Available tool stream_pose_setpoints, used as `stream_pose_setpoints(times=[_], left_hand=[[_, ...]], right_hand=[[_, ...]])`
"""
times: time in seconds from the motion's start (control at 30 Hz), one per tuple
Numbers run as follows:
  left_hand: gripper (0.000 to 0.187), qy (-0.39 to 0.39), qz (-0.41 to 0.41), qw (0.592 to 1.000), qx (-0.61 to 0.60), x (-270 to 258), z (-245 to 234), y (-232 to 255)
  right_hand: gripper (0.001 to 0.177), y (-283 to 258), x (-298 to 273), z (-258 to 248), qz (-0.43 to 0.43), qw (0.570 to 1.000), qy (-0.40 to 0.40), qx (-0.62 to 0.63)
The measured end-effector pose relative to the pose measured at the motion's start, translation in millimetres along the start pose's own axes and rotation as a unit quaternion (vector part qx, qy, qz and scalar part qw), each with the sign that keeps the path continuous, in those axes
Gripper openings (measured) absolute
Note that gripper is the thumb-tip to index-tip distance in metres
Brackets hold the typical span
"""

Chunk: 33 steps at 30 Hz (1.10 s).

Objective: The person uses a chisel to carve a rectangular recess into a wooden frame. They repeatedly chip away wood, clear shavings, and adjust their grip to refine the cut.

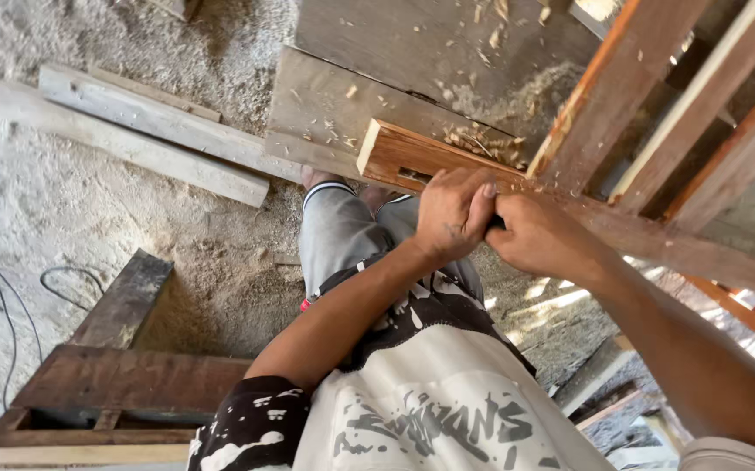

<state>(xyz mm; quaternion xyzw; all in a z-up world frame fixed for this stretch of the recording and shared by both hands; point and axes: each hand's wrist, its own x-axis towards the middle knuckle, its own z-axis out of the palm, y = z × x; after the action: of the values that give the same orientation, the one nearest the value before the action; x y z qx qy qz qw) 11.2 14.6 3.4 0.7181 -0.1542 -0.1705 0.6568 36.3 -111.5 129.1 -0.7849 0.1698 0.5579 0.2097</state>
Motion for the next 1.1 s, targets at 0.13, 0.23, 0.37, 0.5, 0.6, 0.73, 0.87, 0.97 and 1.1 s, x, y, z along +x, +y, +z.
stream_pose_setpoints(times=[0.13,0.23,0.37,0.5,0.6,0.73,0.87,0.97,1.1], left_hand=[[0.031,-0.007,0.013,0.999,0.035,-13.0,10.1,-13.7],[0.035,-0.037,0.081,0.996,-0.023,-9.9,61.0,3.5],[0.027,-0.132,-0.012,0.984,-0.118,-13.6,101.5,28.6],[0.025,-0.129,0.014,0.992,-0.004,-30.1,80.3,20.9],[0.024,-0.095,0.026,0.995,0.031,-39.4,45.7,18.5],[0.023,-0.052,0.057,0.994,0.082,4.1,9.9,3.9],[0.025,-0.009,0.067,0.997,0.032,-1.7,40.1,17.1],[0.029,-0.1,-0.001,0.995,0.009,7.1,81.8,38.3],[0.027,-0.044,0.063,0.996,-0.042,-2.5,79.6,30.5]], right_hand=[[0.022,21.9,4.1,23.4,0.027,0.998,0.007,0.05],[0.017,58.6,-18.5,21.9,-0.076,0.992,0.105,-0.001],[0.022,102.9,-49.9,23.5,0.098,0.989,0.083,0.076],[0.022,121.6,-45.1,46.5,0.014,0.99,0.07,0.124],[0.019,103.2,-29.3,56.6,-0.063,0.989,0.053,0.123],[0.021,61.2,6.3,33.8,-0.12,0.981,0.046,0.143],[0.019,71.7,-10.9,38.4,-0.089,0.991,0.071,0.071],[0.022,95.7,-32.2,22.8,-0.007,0.996,0.046,0.073],[0.021,104.8,-39.6,18.3,0.002,0.99,0.06,0.131]])
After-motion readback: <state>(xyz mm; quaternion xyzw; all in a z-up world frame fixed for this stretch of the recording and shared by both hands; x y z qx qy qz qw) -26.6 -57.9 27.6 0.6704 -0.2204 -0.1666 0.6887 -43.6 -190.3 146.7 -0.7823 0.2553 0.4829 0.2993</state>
